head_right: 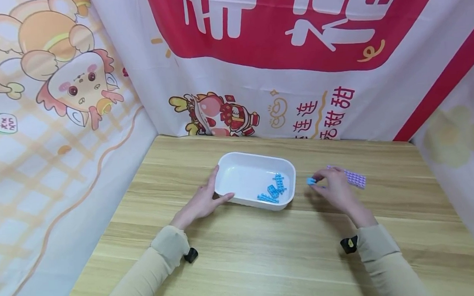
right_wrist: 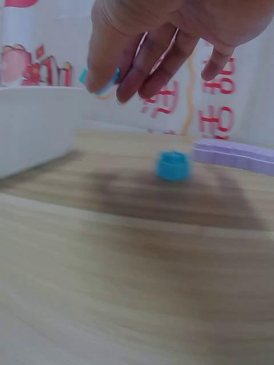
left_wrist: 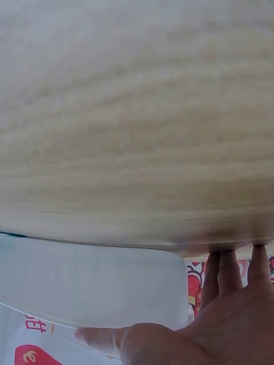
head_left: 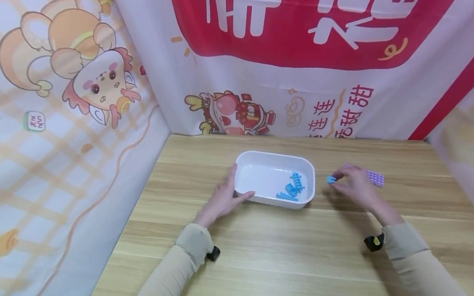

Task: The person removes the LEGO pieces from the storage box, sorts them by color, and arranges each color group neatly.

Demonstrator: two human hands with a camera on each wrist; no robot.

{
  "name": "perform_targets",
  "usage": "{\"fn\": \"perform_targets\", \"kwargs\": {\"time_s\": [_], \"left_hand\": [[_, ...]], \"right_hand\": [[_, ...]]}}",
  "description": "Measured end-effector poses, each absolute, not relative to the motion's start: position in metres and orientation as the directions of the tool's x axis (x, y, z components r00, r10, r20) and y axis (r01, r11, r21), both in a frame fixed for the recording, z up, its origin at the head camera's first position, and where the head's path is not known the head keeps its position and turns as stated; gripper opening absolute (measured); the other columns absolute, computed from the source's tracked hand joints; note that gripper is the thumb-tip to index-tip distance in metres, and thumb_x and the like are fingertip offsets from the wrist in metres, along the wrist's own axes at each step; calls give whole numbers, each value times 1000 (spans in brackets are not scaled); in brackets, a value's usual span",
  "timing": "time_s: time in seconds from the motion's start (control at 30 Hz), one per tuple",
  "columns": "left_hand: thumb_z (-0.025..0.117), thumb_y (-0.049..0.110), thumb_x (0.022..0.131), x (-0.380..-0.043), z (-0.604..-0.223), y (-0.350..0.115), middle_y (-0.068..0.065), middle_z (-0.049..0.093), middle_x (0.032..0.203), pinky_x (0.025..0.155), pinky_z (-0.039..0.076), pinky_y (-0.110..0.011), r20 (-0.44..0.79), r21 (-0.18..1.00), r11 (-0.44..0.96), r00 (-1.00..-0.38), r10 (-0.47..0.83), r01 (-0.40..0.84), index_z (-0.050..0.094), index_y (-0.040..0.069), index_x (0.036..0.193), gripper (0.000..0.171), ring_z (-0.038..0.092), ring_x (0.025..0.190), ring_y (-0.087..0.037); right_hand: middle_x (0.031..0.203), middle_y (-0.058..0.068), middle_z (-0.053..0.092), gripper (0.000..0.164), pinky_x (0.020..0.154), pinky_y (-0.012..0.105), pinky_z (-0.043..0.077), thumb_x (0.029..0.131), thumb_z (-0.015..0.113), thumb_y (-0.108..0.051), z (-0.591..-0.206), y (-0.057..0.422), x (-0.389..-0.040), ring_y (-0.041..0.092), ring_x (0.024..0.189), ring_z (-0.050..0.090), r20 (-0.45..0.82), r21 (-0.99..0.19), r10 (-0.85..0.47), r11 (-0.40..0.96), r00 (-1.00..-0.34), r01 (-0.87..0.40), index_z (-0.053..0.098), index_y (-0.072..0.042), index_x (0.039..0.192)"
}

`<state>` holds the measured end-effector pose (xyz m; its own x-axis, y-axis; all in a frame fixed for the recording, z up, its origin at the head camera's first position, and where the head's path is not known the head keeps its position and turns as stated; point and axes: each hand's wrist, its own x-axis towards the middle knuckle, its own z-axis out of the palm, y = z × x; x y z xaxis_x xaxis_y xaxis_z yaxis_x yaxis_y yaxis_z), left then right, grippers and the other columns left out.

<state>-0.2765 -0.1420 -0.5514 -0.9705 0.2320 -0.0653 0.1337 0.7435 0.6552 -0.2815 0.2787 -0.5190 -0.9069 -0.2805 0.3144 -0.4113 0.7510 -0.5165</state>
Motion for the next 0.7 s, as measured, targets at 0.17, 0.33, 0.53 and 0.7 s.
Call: {"fn": "perform_targets", "kwargs": {"time_s": [0.17, 0.33, 0.53, 0.7], "left_hand": [[65, 74, 99, -276, -551, -143, -14, 11, 186, 141, 7, -65, -81, 665, 736, -968, 239, 126, -12, 29, 177, 118, 23, 170, -41], [64, 74, 99, -279, -551, -144, -14, 12, 186, 141, 7, -65, -73, 661, 740, -969, 234, 129, -9, 26, 178, 118, 23, 170, -41], [65, 74, 99, -280, -554, -143, -15, 13, 186, 140, 7, -65, -69, 643, 753, -968, 240, 141, -11, 26, 178, 120, 25, 170, -42], [66, 72, 99, -279, -554, -142, -15, 14, 186, 140, 8, -66, -64, 642, 754, -970, 235, 141, -13, 28, 177, 120, 27, 169, -43]], "right_hand": [[98, 23, 81, 18, 91, 64, 63, 94, 85, -8, -519, 308, -278, 40, 93, 76, 162, -454, -302, 822, -940, -342, 78, 6, 104], [87, 13, 77, 15, 74, 47, 64, 94, 85, -13, -519, 329, -282, 25, 80, 71, 69, -373, -337, 864, -939, -337, 77, 0, 93], [82, 8, 75, 16, 69, 41, 62, 91, 87, -13, -532, 337, -284, 19, 75, 68, 25, -359, -350, 871, -936, -335, 76, -3, 87], [85, 11, 77, 15, 72, 45, 65, 90, 87, -10, -541, 338, -286, 22, 78, 71, 31, -390, -335, 863, -942, -320, 77, 1, 92]]}}
